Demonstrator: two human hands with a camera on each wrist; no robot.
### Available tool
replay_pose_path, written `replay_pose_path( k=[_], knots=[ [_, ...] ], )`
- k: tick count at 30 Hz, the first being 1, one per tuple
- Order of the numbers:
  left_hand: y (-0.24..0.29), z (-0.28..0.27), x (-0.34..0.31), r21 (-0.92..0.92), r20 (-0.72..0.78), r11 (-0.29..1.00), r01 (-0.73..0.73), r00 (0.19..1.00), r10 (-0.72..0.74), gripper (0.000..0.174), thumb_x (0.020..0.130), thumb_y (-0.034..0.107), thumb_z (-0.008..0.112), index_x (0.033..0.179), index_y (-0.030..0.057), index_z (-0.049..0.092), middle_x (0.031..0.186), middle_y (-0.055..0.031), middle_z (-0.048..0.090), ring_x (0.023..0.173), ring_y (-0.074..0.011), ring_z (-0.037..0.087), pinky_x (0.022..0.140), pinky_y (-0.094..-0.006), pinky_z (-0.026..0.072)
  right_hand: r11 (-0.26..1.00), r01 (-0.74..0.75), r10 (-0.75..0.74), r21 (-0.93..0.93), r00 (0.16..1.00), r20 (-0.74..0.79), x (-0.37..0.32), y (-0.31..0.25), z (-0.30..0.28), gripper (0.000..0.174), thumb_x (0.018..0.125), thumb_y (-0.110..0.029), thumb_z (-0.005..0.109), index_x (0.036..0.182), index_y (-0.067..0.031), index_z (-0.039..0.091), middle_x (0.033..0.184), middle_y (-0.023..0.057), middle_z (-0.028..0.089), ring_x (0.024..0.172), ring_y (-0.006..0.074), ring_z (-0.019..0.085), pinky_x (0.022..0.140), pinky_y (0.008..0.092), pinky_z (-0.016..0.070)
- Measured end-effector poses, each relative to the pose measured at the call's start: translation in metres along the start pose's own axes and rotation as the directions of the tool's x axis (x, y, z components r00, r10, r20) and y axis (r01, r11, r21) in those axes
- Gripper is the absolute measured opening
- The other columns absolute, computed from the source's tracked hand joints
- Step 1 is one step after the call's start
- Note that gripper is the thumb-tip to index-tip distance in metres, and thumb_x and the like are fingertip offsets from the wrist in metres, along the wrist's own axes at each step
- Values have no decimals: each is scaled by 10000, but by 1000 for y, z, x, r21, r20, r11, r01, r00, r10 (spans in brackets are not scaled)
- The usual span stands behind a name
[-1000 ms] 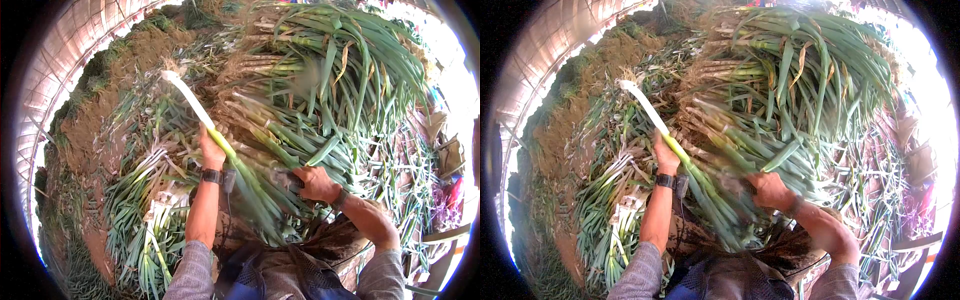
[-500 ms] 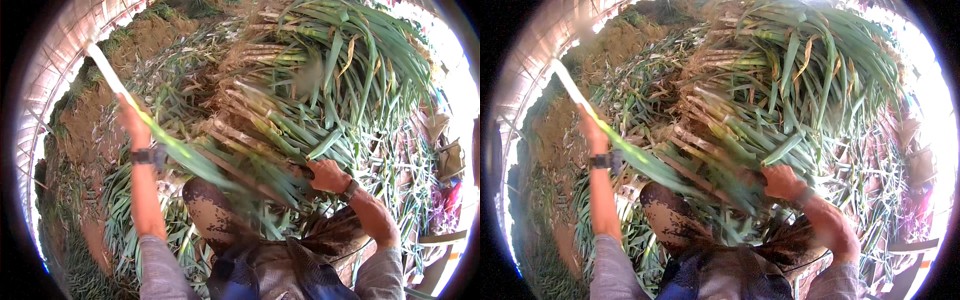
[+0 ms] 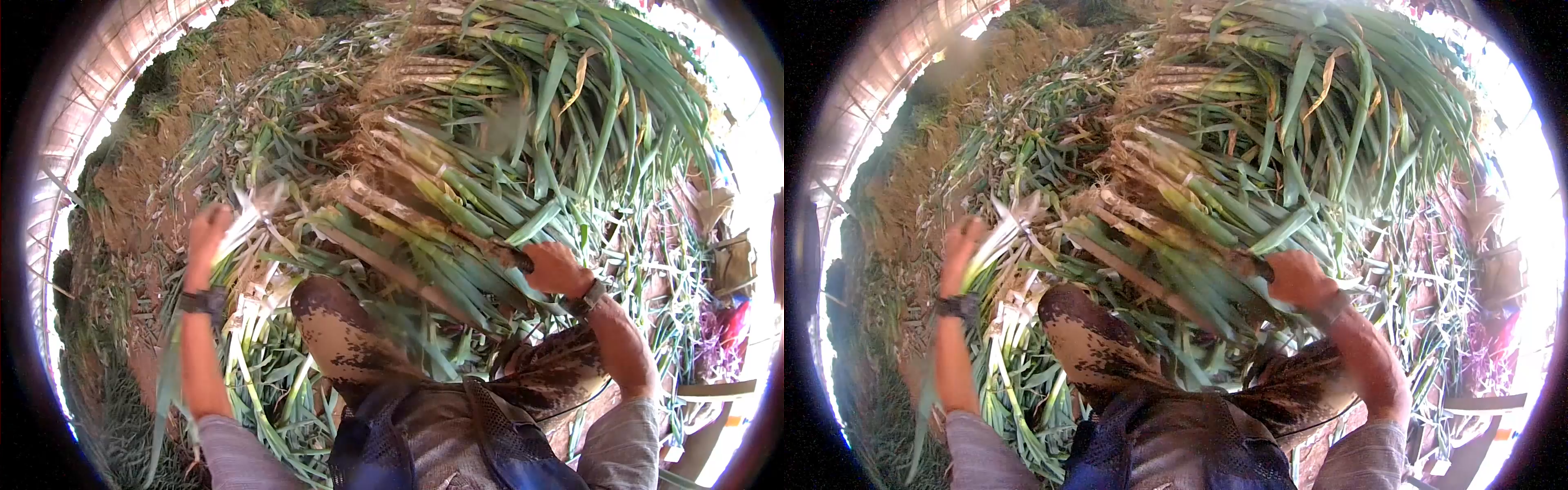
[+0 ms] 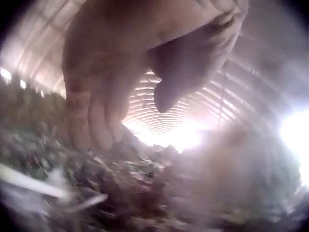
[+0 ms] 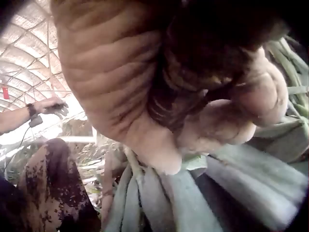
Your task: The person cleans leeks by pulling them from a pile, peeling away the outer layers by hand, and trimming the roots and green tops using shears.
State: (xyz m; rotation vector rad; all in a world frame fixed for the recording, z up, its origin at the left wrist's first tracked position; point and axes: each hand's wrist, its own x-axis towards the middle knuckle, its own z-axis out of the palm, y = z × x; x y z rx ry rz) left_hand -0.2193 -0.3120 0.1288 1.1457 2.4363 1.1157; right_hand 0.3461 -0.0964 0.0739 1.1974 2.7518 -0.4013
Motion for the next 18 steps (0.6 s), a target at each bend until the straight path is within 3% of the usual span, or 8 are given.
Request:
replay_pose_path(
  k=[3, 5, 6, 9, 11, 14, 17, 18],
  knots=[
    [50, 106, -56, -559, 382, 756, 340, 915, -130, 676, 838, 562, 652, 1266, 45, 569, 1240, -188, 613, 1132, -302, 604, 1014, -457, 454, 998, -60, 61, -24, 996, 63, 2, 2, -1, 187, 752, -143, 597, 902, -53, 664, 846, 185, 675, 795, 379, 660, 695, 486, 522],
    [35, 189, -61, -737, 435, 539, 408, 897, -85, 623, 846, 468, 698, 1255, 22, 550, 1272, -175, 594, 1176, -292, 581, 970, -433, 495, 1000, 5, -8, 28, 992, 130, 0, -3, -1, 196, 753, -128, 587, 917, -55, 666, 810, 172, 671, 767, 362, 662, 685, 479, 522],
    [29, 220, -70, -773, 448, 492, 400, 894, -21, 535, 847, 405, 709, 1221, 52, 562, 1261, -196, 592, 1180, -310, 567, 988, -477, 480, 1000, -7, 5, 27, 996, 84, 1, -1, 2, 207, 750, -127, 590, 929, -52, 664, 813, 174, 670, 782, 359, 663, 698, 474, 524],
    [43, 289, -77, -694, 540, 400, 599, 800, -262, 535, 942, 254, 618, 1341, -44, 423, 1336, -227, 502, 1208, -361, 519, 1010, -493, 473, 998, -48, 44, 37, 995, 92, -2, -11, -5, 233, 745, -127, 597, 954, -43, 659, 828, 183, 669, 815, 359, 662, 734, 468, 526],
    [49, 313, -76, -667, 511, 415, 619, 785, -349, 374, 937, 248, 581, 1204, -10, 536, 1199, -154, 587, 1089, -281, 588, 870, -424, 518, 993, -3, -18, 118, 984, 178, -4, -10, -4, 258, 733, -146, 616, 958, -26, 656, 861, 205, 668, 846, 374, 657, 772, 463, 528],
    [54, 322, -76, -703, 533, 369, 608, 794, -292, 345, 957, 236, 546, 1210, 4, 529, 1208, -146, 573, 1094, -264, 575, 879, -432, 504, 990, 90, -107, 110, 982, 158, -5, -4, 12, 282, 725, -164, 631, 967, -21, 649, 879, 211, 671, 869, 384, 652, 799, 471, 522],
    [53, 336, -71, -660, 464, 385, 645, 753, -467, 321, 979, 235, 502, 1203, 6, 526, 1158, -131, 579, 1023, -263, 593, 866, -429, 507, 986, 109, -116, 124, 992, 53, -2, 2, 17, 299, 724, -177, 639, 978, -19, 650, 891, 216, 671, 898, 390, 648, 822, 477, 514],
    [50, 334, -76, -732, 535, 280, 621, 779, -328, 508, 998, 289, 507, 1379, -19, 376, 1293, -182, 481, 1169, -298, 507, 989, -474, 484, 988, 79, -90, 131, 993, 78, 0, 1, 16, 355, 729, -209, 668, 1037, -33, 656, 883, 206, 678, 891, 384, 650, 816, 467, 513]
  ],
)
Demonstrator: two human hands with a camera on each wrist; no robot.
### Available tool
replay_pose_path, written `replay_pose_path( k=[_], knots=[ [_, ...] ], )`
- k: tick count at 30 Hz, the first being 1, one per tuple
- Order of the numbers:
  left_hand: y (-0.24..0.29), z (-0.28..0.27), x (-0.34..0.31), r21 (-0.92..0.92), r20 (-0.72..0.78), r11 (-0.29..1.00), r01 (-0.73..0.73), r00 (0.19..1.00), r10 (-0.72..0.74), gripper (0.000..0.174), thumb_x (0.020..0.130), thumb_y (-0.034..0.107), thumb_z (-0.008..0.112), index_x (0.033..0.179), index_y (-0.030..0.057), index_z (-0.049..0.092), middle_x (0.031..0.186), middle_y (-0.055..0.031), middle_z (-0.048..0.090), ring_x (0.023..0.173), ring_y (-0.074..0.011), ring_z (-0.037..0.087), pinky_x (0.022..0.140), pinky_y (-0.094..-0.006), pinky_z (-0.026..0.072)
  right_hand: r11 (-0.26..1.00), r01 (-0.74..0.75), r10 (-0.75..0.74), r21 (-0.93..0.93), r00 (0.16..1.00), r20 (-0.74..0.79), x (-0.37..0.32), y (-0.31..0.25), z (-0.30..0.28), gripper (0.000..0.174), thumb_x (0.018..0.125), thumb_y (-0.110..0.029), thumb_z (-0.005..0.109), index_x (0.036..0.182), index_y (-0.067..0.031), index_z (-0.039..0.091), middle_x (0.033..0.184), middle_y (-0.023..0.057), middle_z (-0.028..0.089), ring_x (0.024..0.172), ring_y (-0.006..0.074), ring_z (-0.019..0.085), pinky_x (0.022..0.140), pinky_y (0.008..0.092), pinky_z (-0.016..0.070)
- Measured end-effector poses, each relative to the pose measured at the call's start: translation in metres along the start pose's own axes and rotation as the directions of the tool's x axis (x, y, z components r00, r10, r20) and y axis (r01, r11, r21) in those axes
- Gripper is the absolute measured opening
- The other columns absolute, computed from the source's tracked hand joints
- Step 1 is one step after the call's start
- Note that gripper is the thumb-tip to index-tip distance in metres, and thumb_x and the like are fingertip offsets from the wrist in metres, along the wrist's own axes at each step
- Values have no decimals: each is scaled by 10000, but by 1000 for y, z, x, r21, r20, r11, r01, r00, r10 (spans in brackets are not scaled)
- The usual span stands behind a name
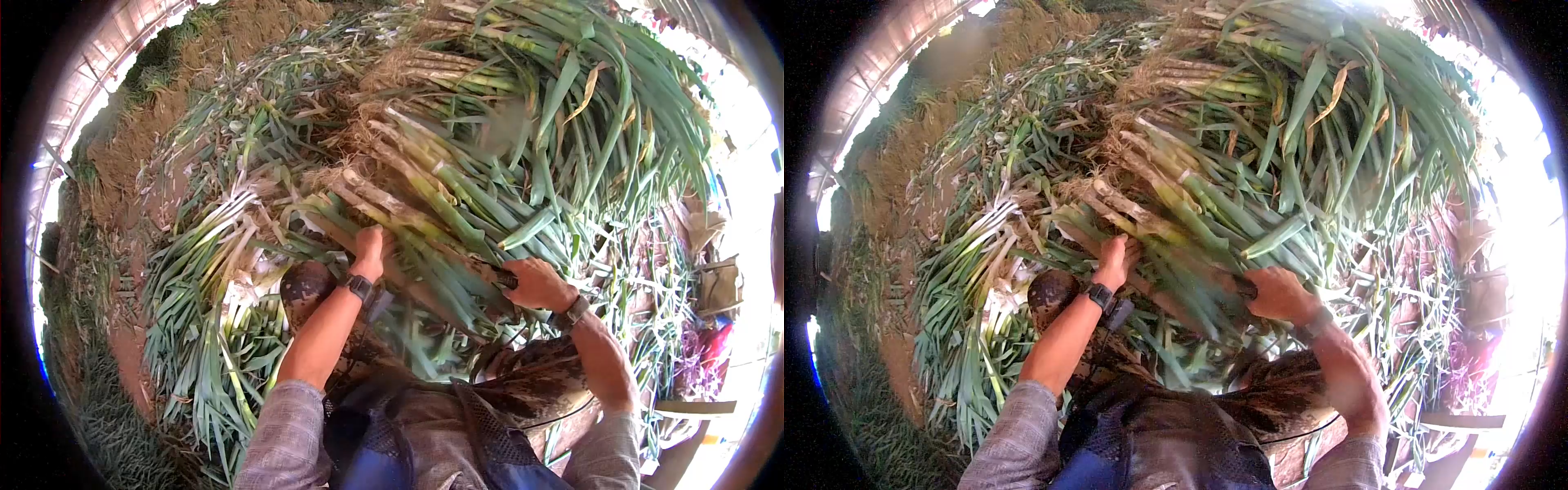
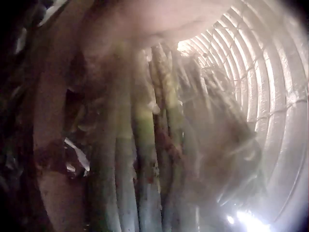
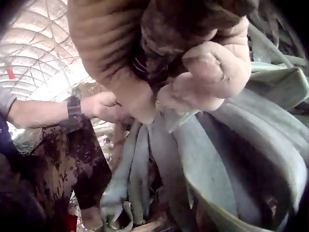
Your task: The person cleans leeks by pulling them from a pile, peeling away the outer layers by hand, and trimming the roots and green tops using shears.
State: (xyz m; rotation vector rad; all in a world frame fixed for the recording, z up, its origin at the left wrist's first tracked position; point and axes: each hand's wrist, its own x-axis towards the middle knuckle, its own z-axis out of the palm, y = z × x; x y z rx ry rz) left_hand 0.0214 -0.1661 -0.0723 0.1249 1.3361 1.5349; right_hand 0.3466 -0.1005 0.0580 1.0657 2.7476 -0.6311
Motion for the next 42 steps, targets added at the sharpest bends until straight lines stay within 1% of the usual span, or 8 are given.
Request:
replay_pose_path(
  k=[6, 10, 15, 22, 25, 28, 34, 42],
  knots=[
    [-2, 1, -1, -327, 130, 945, 22, 991, 22, 394, 1007, 341, 481, 1244, 27, 469, 1080, -90, 554, 944, -271, 574, 846, -459, 507, 999, 20, -22, -30, 998, -64, 1, -6, 0, 371, 731, -226, 683, 1048, -35, 657, 890, 209, 679, 893, 387, 650, 826, 466, 509],
    [4, 7, 5, -203, 173, 978, 52, 985, -16, 390, 1009, 371, 477, 1240, 57, 493, 1037, -73, 575, 870, -250, 579, 749, -442, 500, 997, 8, -2, 75, 997, -79, 7, -7, -4, 359, 710, -184, 651, 1037, -35, 648, 915, 214, 672, 904, 394, 643, 827, 475, 510],
    [7, -1, 14, -69, 116, 990, 119, 987, -111, 407, 980, 442, 513, 1180, 90, 555, 938, -53, 593, 820, -193, 573, 662, -386, 461, 992, 49, -60, -116, 994, -94, 3, -13, 5, 382, 707, -170, 621, 1070, -52, 629, 887, 207, 665, 864, 376, 650, 794, 482, 511],
    [15, 11, -5, -218, 240, 976, -19, 968, 73, 452, 961, 491, 503, 1137, 79, 563, 989, -80, 618, 957, -236, 589, 773, -386, 488, 998, 25, -31, -58, 993, -110, 11, -6, 4, 446, 745, -231, 699, 1142, -48, 612, 944, 213, 669, 909, 402, 629, 793, 477, 498],
    [9, 9, 4, -321, 397, 946, 52, 914, 84, 518, 958, 498, 502, 1258, 77, 532, 1144, -99, 619, 1088, -254, 563, 910, -430, 467, 996, 45, -52, -71, 993, -106, 11, -6, 7, 433, 747, -212, 700, 1140, -52, 613, 940, 209, 669, 902, 407, 632, 791, 480, 498],
    [6, 21, -9, -219, 394, 967, -128, 895, 208, 611, 965, 519, 467, 1372, 63, 463, 1315, -118, 557, 1136, -253, 540, 1012, -424, 409, 999, 49, -46, 10, 974, -224, 14, -13, 2, 409, 745, -173, 670, 1135, -61, 615, 936, 203, 670, 884, 403, 635, 788, 477, 502],
    [3, 14, -13, -341, 397, 940, 35, 911, 110, 627, 994, 513, 398, 1426, 58, 382, 1390, -130, 474, 1239, -300, 484, 1072, -449, 360, 993, 116, -118, -21, 971, -207, 10, -21, 3, 344, 712, -151, 646, 1047, -72, 626, 865, 199, 670, 818, 400, 647, 733, 483, 515],
    [-2, 10, -20, -405, 225, 913, 44, 973, 53, 520, 1014, 496, 351, 1281, 64, 462, 1247, -146, 533, 1082, -313, 599, 934, -452, 488, 995, 58, -65, -81, 994, -88, -2, -19, 8, 346, 670, -134, 622, 1005, -48, 608, 823, 196, 670, 808, 391, 655, 752, 491, 520]
  ],
)
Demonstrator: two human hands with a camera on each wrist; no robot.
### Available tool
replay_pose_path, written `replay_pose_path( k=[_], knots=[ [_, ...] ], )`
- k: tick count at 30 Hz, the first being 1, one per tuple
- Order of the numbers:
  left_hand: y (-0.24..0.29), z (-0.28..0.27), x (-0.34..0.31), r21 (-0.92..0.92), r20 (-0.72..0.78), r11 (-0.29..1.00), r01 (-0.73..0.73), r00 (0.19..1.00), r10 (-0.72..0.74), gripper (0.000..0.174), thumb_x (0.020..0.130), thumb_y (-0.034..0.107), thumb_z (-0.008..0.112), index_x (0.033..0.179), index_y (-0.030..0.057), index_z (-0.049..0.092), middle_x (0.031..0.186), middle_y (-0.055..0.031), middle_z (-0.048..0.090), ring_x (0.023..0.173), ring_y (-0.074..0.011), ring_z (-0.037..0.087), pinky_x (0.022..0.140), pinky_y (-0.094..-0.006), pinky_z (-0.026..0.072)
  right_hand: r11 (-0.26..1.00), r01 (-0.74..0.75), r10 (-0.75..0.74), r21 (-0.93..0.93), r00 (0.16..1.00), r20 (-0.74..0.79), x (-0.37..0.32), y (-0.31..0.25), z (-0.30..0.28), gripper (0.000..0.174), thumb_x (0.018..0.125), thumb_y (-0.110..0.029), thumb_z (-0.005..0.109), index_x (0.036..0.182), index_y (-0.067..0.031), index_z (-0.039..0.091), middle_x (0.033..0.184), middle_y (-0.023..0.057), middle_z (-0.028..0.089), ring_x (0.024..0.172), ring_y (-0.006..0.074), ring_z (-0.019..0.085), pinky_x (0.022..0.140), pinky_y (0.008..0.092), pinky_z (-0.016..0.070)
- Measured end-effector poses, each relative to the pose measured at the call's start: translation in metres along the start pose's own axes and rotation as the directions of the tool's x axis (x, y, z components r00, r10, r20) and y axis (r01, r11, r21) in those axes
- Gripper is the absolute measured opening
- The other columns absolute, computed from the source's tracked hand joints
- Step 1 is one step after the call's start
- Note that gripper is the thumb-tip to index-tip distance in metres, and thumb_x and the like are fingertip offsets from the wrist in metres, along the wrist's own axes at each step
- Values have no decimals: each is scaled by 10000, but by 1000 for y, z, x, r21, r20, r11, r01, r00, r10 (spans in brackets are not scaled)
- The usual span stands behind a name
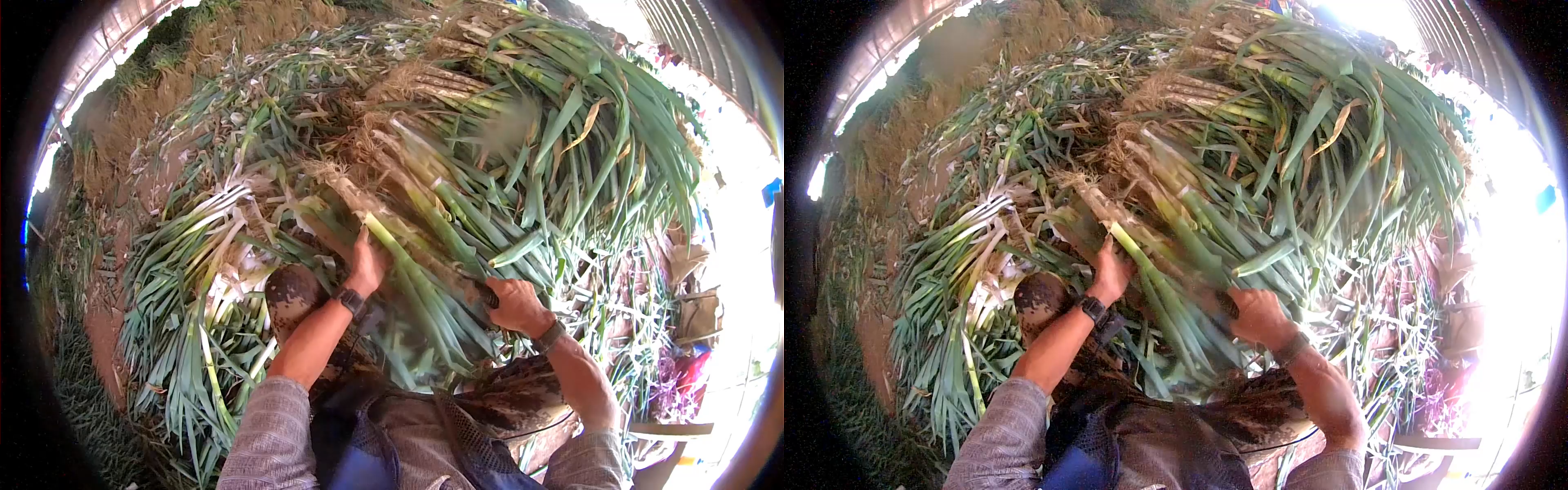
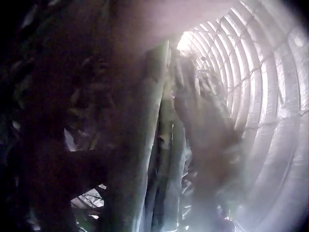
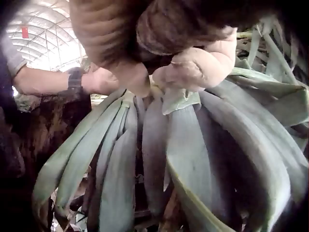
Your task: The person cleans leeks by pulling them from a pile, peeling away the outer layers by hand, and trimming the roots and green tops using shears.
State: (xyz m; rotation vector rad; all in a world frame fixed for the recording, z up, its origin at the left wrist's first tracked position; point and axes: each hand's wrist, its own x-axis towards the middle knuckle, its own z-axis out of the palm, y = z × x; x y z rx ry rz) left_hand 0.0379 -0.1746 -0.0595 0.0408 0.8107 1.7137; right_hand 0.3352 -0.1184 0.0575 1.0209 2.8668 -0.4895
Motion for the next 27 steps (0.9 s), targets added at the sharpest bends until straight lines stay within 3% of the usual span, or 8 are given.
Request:
replay_pose_path(
  k=[8, 10, 13, 14, 17, 20, 23, 27],
  knots=[
    [-19, -10, 0, 79, 59, 997, 18, 998, -23, 483, 1020, 462, 383, 1292, 74, 478, 1270, -105, 533, 1111, -278, 572, 941, -448, 466, 999, -8, 9, -44, 999, 31, 18, 1, 16, 387, 667, -153, 648, 1037, -45, 609, 830, 206, 656, 827, 415, 628, 722, 503, 489],
    [-18, 10, -22, 272, -138, 958, 89, 989, -53, 484, 1024, 450, 381, 1317, 77, 478, 1299, -90, 531, 1144, -257, 540, 969, -437, 443, 997, 46, -47, -54, 999, -16, 29, 2, 19, 382, 684, -160, 630, 1048, -44, 611, 891, 224, 663, 873, 421, 637, 787, 511, 505],
    [-40, -20, -5, 213, -64, 971, 106, 993, -95, 484, 1025, 446, 383, 1331, 81, 472, 1323, -78, 518, 1166, -249, 520, 995, -424, 427, 999, 33, -33, 5, 999, -15, 44, -10, 15, 365, 703, -175, 641, 1042, -45, 610, 871, 220, 658, 836, 430, 618, 747, 520, 483],
    [-21, 13, -37, 220, -108, 965, 142, 987, -121, 451, 1034, 418, 373, 1318, 86, 486, 1288, -61, 529, 1132, -238, 529, 979, -431, 442, 999, 39, -39, 1, 999, -12, 49, -10, 17, 365, 703, -175, 641, 1042, -45, 610, 871, 220, 658, 836, 430, 618, 747, 520, 483],
    [-44, -37, -3, 152, 66, 983, 100, 992, -111, 409, 1042, 379, 367, 1297, 85, 494, 1235, -50, 552, 1108, -227, 545, 945, -427, 468, 996, 90, -90, -26, 996, -11, 66, -15, 20, 351, 714, -187, 639, 1031, -39, 607, 885, 226, 660, 834, 433, 619, 748, 524, 486],
    [-67, -72, 20, 214, 91, 977, 25, 995, -46, 371, 1045, 345, 363, 1259, 84, 516, 1184, -55, 575, 1059, -225, 578, 901, -411, 496, 996, 79, -77, -29, 994, 77, 88, -27, 18, 370, 724, -184, 618, 1075, -67, 622, 921, 201, 673, 904, 420, 637, 783, 510, 515],
    [-60, -48, 0, 73, 63, 997, 38, 997, -42, 341, 1036, 328, 394, 1219, 79, 537, 1150, -67, 593, 1003, -227, 601, 869, -395, 507, 998, 61, -62, 13, 995, 74, 110, -45, 17, 339, 731, -228, 613, 1015, -43, 608, 891, 229, 659, 868, 434, 616, 768, 524, 484],
    [-59, -41, 4, 78, -52, 995, 64, 997, -60, 326, 1025, 321, 424, 1200, 74, 545, 1105, -87, 609, 965, -238, 615, 847, -404, 514, 986, 164, -165, -23, 986, -29, 139, -53, 20, 318, 731, -243, 611, 981, -48, 607, 888, 230, 656, 875, 434, 619, 767, 525, 487]
  ],
)
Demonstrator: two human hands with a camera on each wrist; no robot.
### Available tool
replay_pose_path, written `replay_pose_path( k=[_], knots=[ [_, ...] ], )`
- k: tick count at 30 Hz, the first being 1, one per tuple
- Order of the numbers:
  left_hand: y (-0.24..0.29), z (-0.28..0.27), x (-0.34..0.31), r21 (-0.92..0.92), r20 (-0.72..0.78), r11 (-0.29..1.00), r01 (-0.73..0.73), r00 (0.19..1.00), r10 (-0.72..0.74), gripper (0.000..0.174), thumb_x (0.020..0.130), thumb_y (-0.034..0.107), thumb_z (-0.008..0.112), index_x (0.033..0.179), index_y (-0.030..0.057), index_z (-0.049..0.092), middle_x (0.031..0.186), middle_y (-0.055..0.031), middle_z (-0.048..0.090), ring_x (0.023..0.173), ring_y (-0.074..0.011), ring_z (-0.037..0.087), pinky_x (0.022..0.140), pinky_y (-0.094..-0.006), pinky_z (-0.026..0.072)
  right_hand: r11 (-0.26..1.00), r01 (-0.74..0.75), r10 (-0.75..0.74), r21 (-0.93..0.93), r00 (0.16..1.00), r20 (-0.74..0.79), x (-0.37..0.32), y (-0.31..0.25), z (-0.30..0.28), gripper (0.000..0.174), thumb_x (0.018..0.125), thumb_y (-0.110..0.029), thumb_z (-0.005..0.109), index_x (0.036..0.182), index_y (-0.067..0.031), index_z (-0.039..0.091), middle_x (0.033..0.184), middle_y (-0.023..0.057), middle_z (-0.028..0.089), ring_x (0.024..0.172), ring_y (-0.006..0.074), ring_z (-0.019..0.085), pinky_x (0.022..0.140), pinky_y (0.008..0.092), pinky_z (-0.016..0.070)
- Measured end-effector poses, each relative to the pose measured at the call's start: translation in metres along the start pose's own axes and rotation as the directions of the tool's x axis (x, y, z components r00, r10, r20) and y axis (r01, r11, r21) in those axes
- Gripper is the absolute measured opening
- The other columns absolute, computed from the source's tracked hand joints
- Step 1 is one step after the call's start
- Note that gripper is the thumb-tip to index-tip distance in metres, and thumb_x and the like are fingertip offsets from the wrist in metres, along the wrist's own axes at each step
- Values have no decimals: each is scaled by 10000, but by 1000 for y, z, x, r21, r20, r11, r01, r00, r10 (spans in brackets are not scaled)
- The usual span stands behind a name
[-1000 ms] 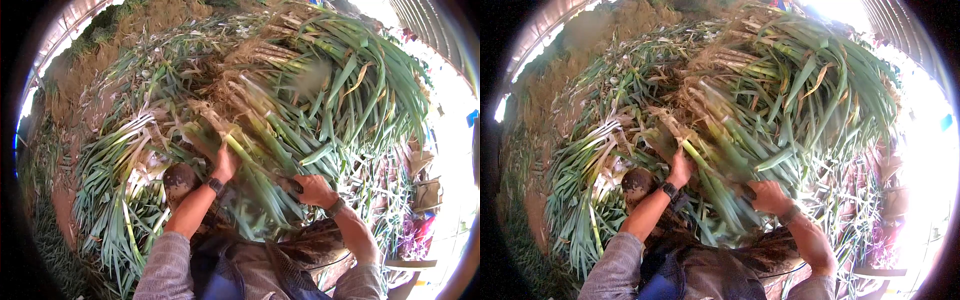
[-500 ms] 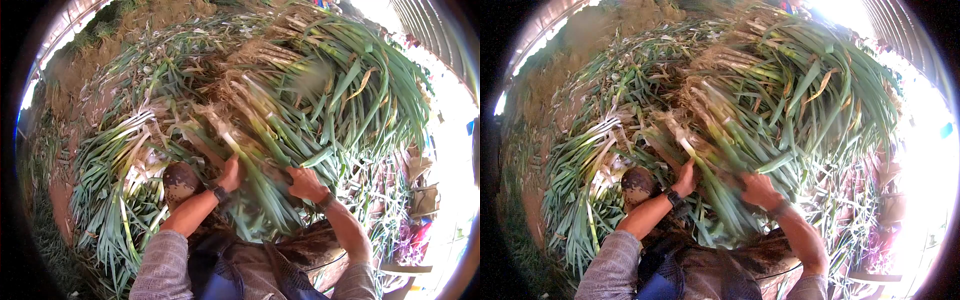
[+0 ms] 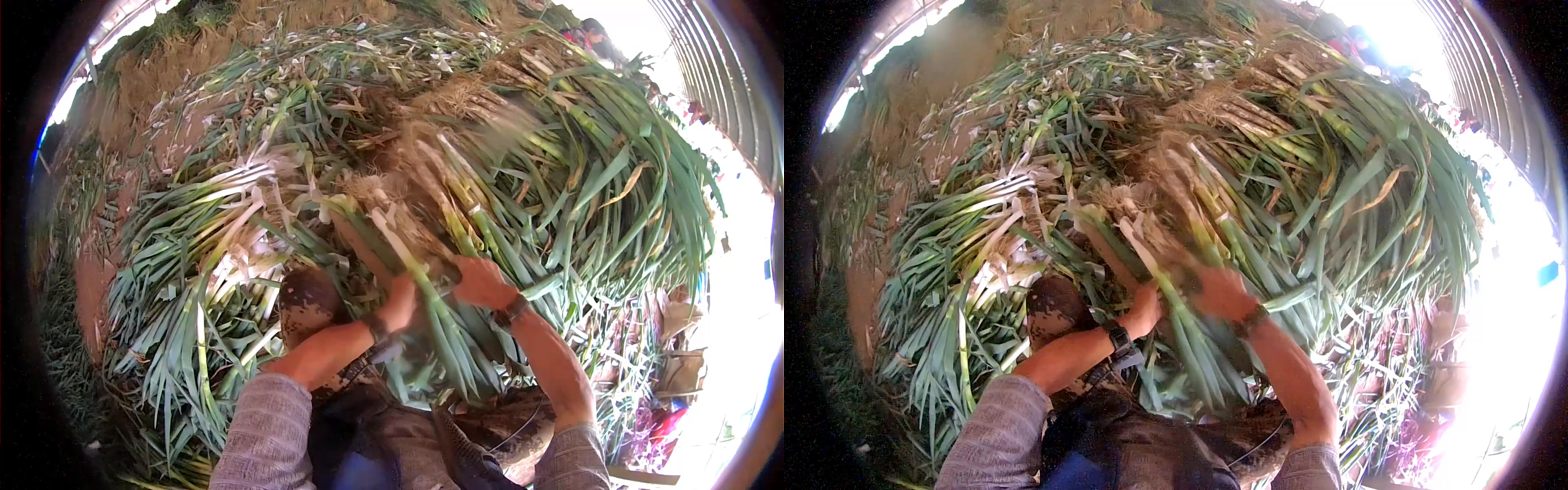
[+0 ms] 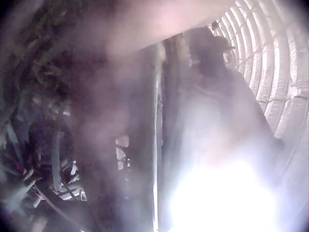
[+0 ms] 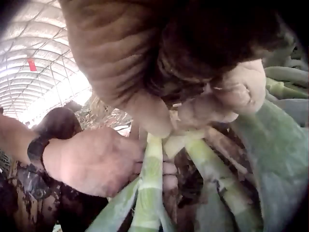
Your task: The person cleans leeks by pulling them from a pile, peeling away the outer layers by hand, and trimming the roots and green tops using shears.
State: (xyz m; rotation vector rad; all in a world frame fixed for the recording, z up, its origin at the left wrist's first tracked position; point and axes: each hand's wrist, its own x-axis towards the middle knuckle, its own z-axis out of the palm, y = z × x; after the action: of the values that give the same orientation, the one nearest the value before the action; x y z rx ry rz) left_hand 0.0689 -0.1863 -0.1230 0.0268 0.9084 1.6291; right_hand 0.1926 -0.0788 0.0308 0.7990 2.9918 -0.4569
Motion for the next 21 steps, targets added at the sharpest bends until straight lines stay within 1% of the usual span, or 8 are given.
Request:
replay_pose_path(
  k=[2, 4, 6, 9, 12, 16, 19, 21],
  knots=[
    [-3, -4, 3, -26, 40, 999, 20, 999, -19, 343, 1020, 331, 435, 1219, 69, 531, 1110, -96, 611, 999, -252, 614, 850, -415, 517, 999, 29, -29, 22, 999, -27, 10, -5, -5, 317, 731, -248, 613, 976, -47, 604, 890, 230, 656, 874, 436, 621, 769, 524, 490],
    [-9, -6, 3, 12, 19, 1000, -26, 999, 26, 357, 1021, 339, 429, 1230, 66, 525, 1108, -102, 613, 1002, -253, 615, 855, -416, 517, 1000, -23, 21, 21, 995, 102, 17, -23, -24, 332, 736, -256, 615, 990, -42, 608, 906, 233, 659, 890, 432, 624, 787, 515, 494],
    [-2, 0, -2, 51, -2, 996, -73, 997, 73, 371, 1023, 346, 422, 1240, 62, 520, 1107, -108, 615, 1005, -254, 617, 860, -418, 517, 999, -3, -1, 45, 996, 91, 19, -32, -30, 330, 737, -255, 616, 994, -47, 613, 902, 231, 660, 891, 428, 627, 787, 510, 496],
    [6, 13, -14, -25, 29, 999, 22, 999, -21, 390, 1028, 356, 405, 1244, 52, 519, 1106, -109, 619, 978, -242, 618, 873, -411, 512, 999, 10, -12, 36, 998, 57, 21, -24, -22, 326, 736, -253, 623, 996, -55, 620, 896, 224, 662, 889, 419, 632, 784, 503, 501],
    [5, 17, -14, -90, -56, 996, -3, 998, -2, 433, 1032, 402, 386, 1247, 48, 515, 1083, -108, 629, 955, -235, 621, 876, -416, 512, 1000, 0, 1, -12, 998, 61, 24, -16, -13, 329, 730, -248, 637, 1001, -61, 623, 897, 213, 665, 887, 410, 635, 781, 501, 502],
    [-3, 5, -3, 34, 41, 999, -35, 999, 34, 514, 1010, 515, 388, 1223, 66, 521, 1032, -89, 623, 930, -230, 621, 851, -402, 518, 1000, -21, 20, 1, 994, 109, 7, -26, -39, 341, 736, -256, 654, 1012, -57, 626, 912, 199, 668, 879, 405, 634, 765, 503, 497],
    [-15, -12, 11, -30, 20, 991, -132, 991, 132, 482, 992, 532, 429, 1146, 91, 547, 969, -67, 616, 867, -216, 620, 805, -391, 527, 999, -7, 2, 44, 991, 130, -19, 0, -32, 369, 753, -286, 662, 1043, -60, 633, 875, 196, 667, 846, 407, 633, 740, 501, 495],
    [12, 5, -10, -199, -110, 979, -35, 994, 13, 461, 975, 559, 449, 1061, 119, 557, 904, -44, 606, 794, -193, 611, 729, -373, 532, 999, 32, -32, 8, 998, 53, -39, 24, -20, 377, 763, -289, 667, 1061, -62, 635, 850, 194, 664, 825, 407, 634, 723, 492, 498]
  ],
)
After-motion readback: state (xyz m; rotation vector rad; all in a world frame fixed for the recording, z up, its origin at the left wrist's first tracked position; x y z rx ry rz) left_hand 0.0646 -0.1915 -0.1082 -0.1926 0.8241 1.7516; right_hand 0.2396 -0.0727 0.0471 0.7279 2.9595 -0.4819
